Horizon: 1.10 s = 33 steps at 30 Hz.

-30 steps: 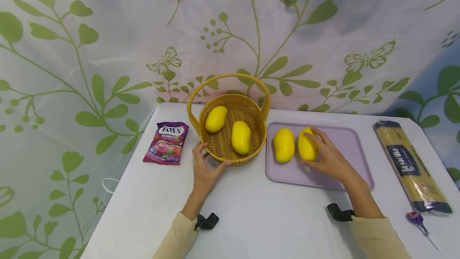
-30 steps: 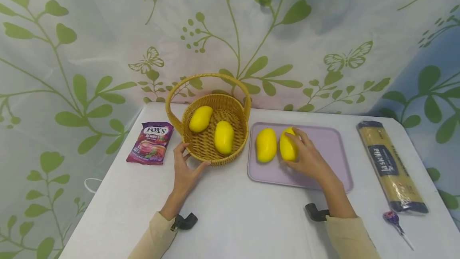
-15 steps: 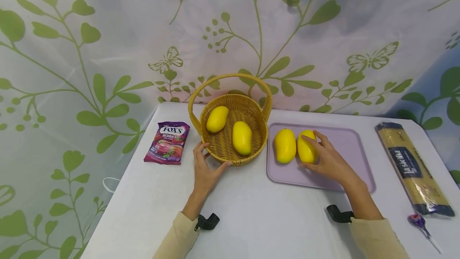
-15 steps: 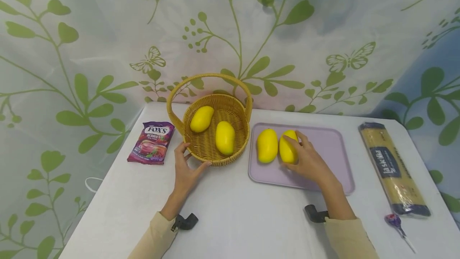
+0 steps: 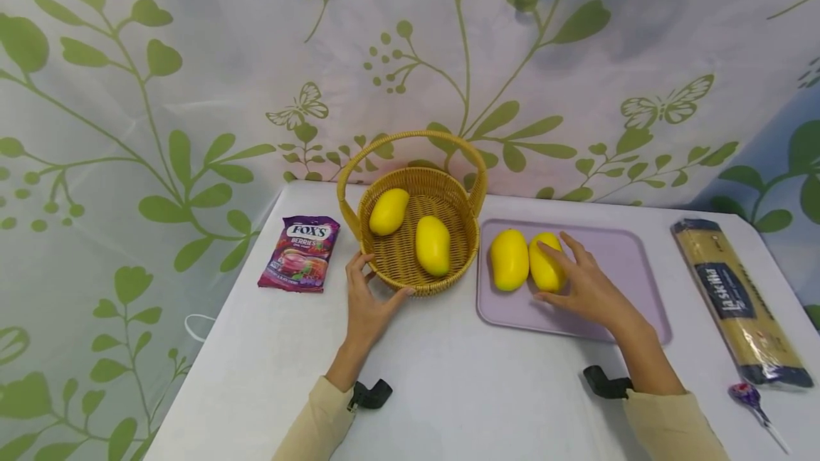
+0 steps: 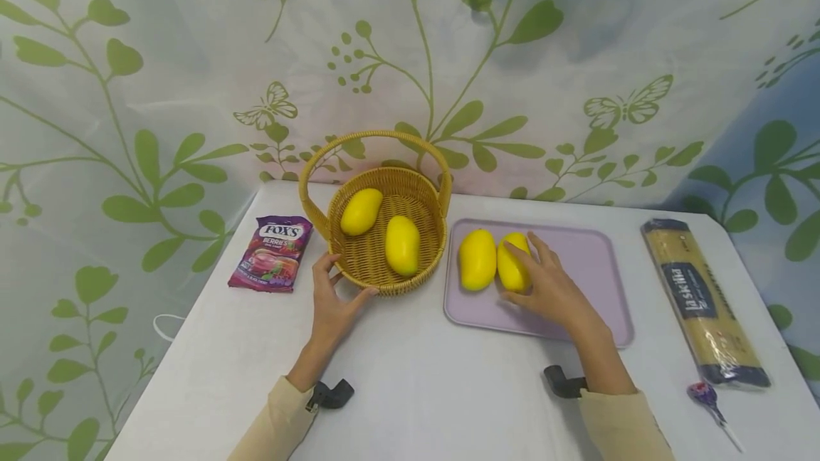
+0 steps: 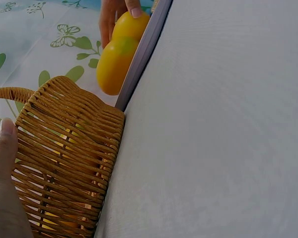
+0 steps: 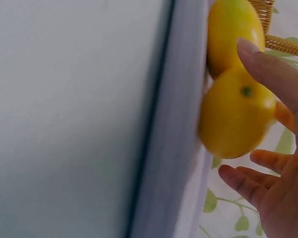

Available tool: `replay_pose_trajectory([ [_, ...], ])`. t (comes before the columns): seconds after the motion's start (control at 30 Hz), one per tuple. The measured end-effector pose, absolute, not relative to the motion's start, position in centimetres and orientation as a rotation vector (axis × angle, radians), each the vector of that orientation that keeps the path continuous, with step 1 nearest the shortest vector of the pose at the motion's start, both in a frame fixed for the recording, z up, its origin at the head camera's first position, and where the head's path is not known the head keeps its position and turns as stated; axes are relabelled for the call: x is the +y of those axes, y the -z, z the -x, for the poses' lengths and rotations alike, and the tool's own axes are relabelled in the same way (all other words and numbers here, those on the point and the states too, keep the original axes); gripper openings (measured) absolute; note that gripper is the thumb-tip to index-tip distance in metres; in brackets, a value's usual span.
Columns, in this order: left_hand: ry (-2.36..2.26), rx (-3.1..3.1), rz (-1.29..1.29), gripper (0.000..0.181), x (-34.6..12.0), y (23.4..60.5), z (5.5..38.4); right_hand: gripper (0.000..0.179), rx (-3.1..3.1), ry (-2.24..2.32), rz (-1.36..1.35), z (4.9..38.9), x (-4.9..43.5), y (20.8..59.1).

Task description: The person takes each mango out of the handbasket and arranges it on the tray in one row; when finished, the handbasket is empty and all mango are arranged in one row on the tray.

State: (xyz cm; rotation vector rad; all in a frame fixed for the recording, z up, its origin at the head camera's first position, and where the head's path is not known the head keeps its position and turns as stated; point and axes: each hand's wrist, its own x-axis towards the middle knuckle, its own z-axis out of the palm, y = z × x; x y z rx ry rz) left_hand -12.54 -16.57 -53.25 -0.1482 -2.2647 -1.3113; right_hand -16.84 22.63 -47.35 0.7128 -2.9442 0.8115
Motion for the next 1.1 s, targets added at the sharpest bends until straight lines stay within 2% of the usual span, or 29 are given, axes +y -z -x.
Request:
replay_pose_trajectory([
  [0.5, 1.311, -2.250, 0.167, 0.092, -16.5, 53.1, 12.5, 0.086, -2.793, -0.795, -0.797, 16.1, 20.4, 43.9],
  [0.8, 1.314, -2.263, 0.146, 0.092, -16.7, 53.1, 12.4, 0.079, -2.724, -0.837, -0.997, 16.8, 14.7, 41.0],
  [1.1, 1.317, -2.254, 0.174, 0.093, -16.6, 53.1, 12.5, 0.068, -2.713, -0.931, -1.178, 19.0, 8.7, 42.0],
])
